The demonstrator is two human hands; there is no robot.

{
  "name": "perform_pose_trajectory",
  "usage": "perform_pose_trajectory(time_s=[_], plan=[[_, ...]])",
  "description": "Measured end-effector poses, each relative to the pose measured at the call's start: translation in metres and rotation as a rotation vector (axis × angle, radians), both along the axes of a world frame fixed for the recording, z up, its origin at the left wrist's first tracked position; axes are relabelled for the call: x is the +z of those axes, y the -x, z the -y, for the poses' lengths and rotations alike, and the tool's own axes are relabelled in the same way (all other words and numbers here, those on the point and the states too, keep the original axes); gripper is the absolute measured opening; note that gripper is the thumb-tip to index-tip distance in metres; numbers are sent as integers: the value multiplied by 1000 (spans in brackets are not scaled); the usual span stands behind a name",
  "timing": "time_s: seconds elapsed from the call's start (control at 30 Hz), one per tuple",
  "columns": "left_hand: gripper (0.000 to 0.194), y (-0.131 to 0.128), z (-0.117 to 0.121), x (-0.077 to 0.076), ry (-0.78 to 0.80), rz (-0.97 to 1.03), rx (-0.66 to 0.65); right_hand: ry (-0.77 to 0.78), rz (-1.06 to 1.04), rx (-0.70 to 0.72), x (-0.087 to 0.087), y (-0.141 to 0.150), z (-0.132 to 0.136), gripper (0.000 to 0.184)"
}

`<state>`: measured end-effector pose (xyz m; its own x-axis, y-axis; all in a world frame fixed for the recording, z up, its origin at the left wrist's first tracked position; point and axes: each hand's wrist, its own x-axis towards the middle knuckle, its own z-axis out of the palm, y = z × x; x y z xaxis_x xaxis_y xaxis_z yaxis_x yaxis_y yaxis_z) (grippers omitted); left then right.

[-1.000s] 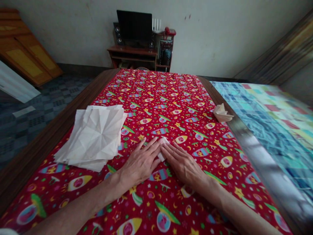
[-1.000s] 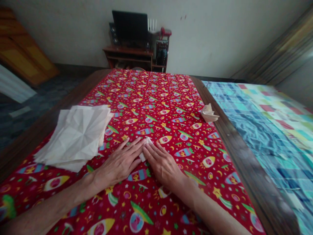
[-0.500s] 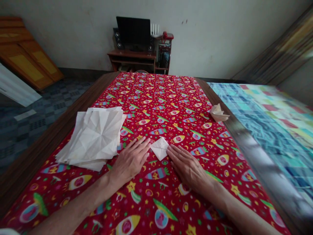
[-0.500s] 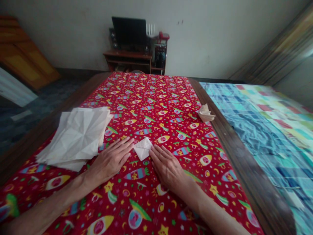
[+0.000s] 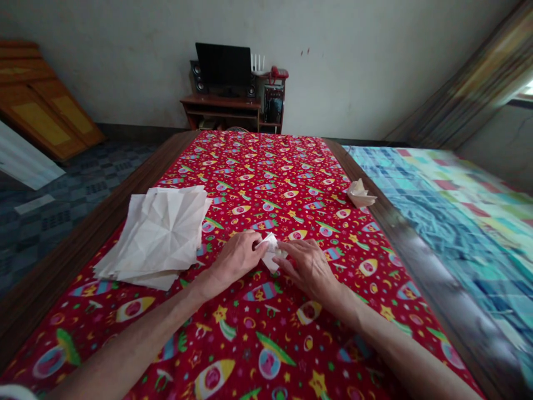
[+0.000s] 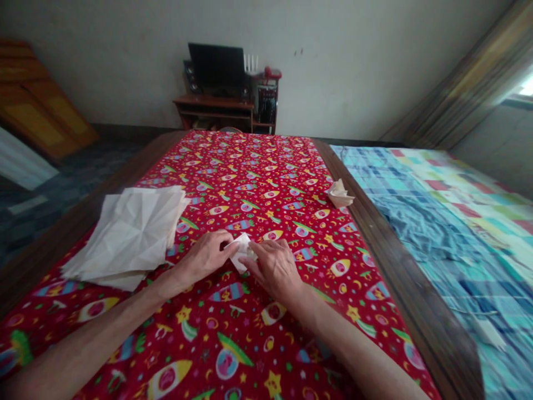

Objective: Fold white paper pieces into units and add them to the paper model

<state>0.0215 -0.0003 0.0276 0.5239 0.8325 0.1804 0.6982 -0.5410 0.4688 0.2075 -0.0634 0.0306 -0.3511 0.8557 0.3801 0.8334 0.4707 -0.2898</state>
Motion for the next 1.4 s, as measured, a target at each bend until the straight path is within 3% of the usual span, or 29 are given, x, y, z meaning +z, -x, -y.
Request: perform_pose_trajectory(time_s=[0.2,0.37,0.53,0.67,0.73,0.83,0.93,1.07,1.13,1.27,1.4], plan=[[37,-2,2,12,101,315,-7,193,-300,-6,21,21,-12,29],[44,-8,11,21,81,405,-69,259,-652,-75,13,26,-21,35],[33,-1,18,15,-121,310,-218,400,-979,-172,6,15,-25,30],[58,11,11,-2,-318,185,-209,500,-1214,-196,5,6,-20,30],[50,14,6,-8,-383,161,-197,584,-1265,-157,2,4,-18,31],[28,15,2,-11,-431,162,-227,708,-1156,-97,-2,3,-18,31],[20,15,5,-9,-422,93,-300,729,-866,-70,-3,-3,-17,34],[20,18,13,-8,-369,-37,-379,435,-262,-61,0,-16,-8,27],[20,21,16,-8,-363,-65,-392,303,-65,-29,2,-21,0,24],[20,25,19,-9,-347,-53,-403,124,173,55,2,-23,13,26],[18,26,22,-11,-304,55,-389,-23,191,142,1,-19,18,22]])
